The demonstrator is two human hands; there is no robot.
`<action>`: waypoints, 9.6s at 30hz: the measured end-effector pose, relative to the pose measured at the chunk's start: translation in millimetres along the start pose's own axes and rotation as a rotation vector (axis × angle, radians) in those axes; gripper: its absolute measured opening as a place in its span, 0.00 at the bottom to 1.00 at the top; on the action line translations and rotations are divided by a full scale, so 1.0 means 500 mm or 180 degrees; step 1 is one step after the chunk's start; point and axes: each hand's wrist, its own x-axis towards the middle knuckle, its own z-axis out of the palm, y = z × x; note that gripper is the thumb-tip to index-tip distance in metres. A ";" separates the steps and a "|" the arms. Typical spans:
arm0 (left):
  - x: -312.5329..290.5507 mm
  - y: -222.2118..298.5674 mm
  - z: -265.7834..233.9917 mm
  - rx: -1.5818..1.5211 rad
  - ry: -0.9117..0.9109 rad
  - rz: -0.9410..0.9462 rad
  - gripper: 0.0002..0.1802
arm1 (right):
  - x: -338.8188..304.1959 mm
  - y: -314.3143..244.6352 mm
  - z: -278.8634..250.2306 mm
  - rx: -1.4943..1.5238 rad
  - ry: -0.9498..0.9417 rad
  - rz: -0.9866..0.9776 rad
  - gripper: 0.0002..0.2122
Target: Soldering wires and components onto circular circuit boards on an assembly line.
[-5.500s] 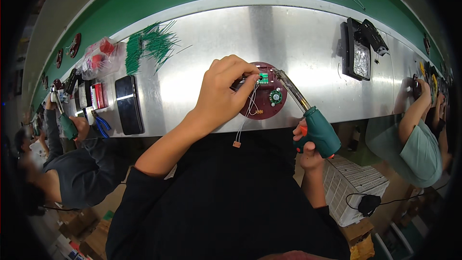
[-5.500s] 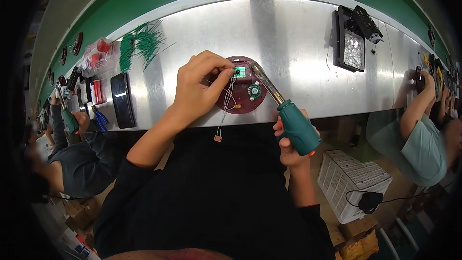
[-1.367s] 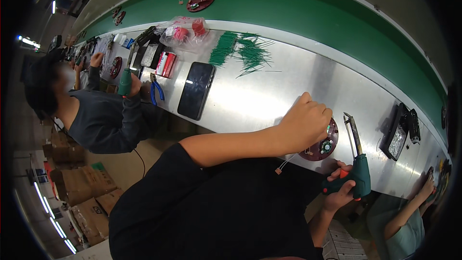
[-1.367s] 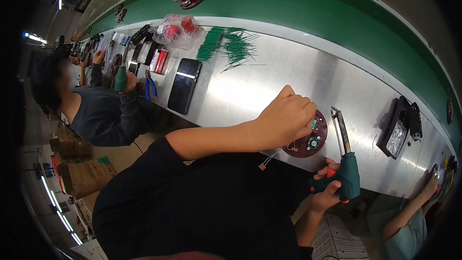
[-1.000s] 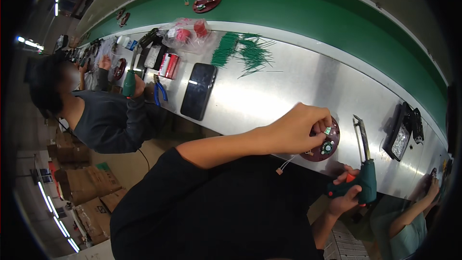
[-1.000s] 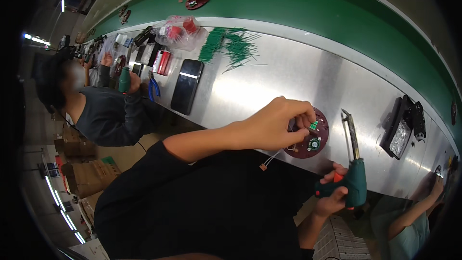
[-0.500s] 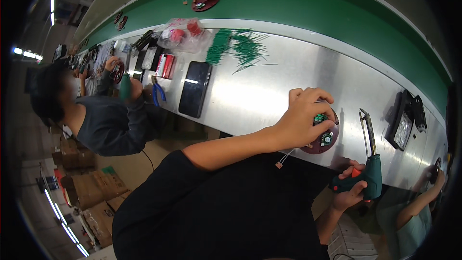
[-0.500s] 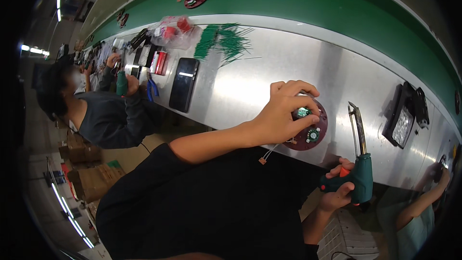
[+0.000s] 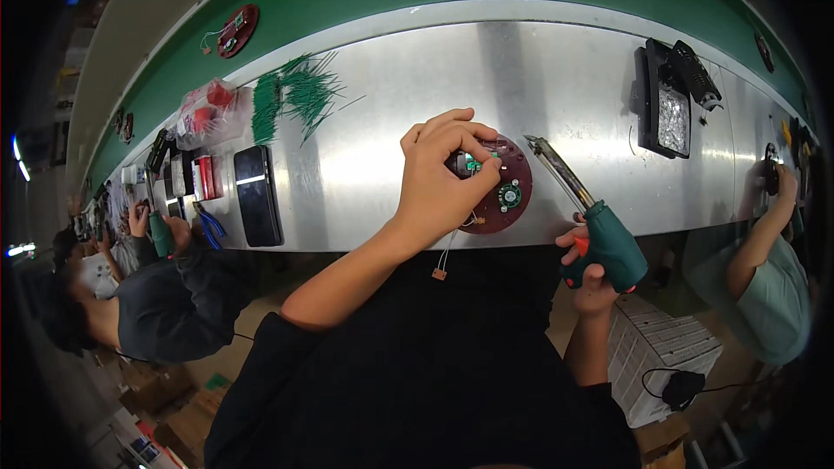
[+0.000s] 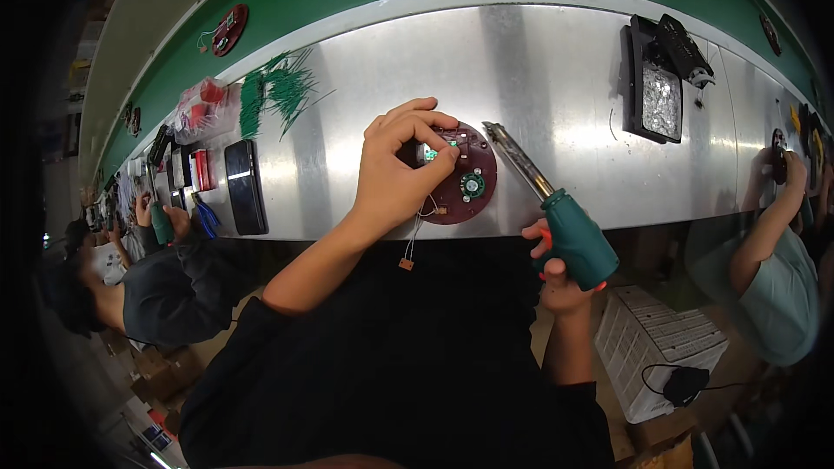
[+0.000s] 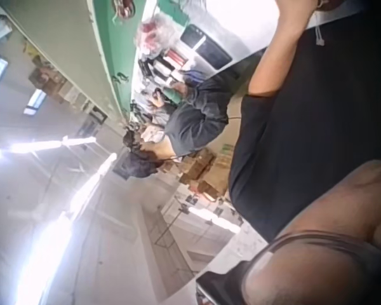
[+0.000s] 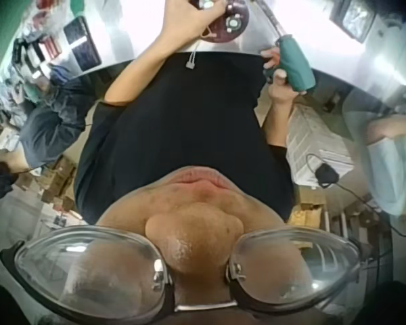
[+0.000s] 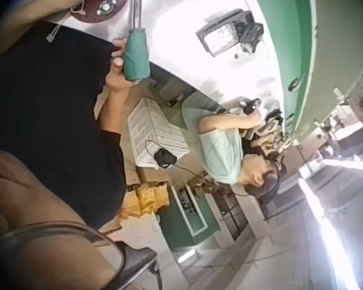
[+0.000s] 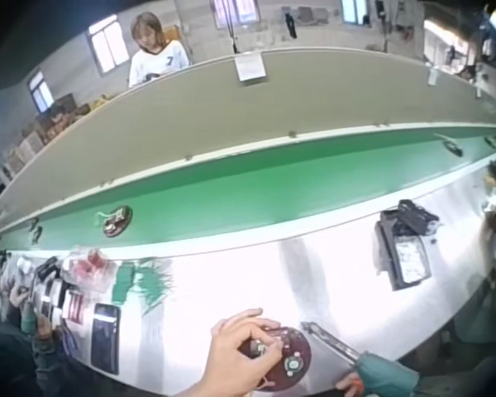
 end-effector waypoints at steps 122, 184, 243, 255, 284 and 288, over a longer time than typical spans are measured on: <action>-0.082 0.052 -0.143 0.1869 -0.0796 0.0617 0.47 | -0.019 -0.031 0.081 0.0813 0.0153 -0.0105 0.37; 0.013 0.012 -0.058 0.0716 -0.0106 0.1106 0.10 | -0.041 0.016 0.043 -0.0025 -0.0074 -0.0223 0.33; 0.023 0.039 -0.071 0.1339 -0.0508 0.1114 0.12 | 0.063 -0.150 -0.017 -0.0125 -0.0008 -0.0242 0.40; 0.023 0.039 -0.061 0.1262 -0.0418 0.1100 0.11 | 0.340 -0.551 -0.098 -0.0758 -0.0248 -0.1067 0.28; -0.008 0.015 -0.113 0.0985 -0.0430 0.0814 0.15 | 0.123 -0.222 -0.016 -0.0124 0.0496 -0.0796 0.40; -0.011 -0.001 -0.112 0.0849 -0.0538 0.0618 0.13 | 0.032 -0.097 0.020 0.0014 0.0704 -0.0415 0.38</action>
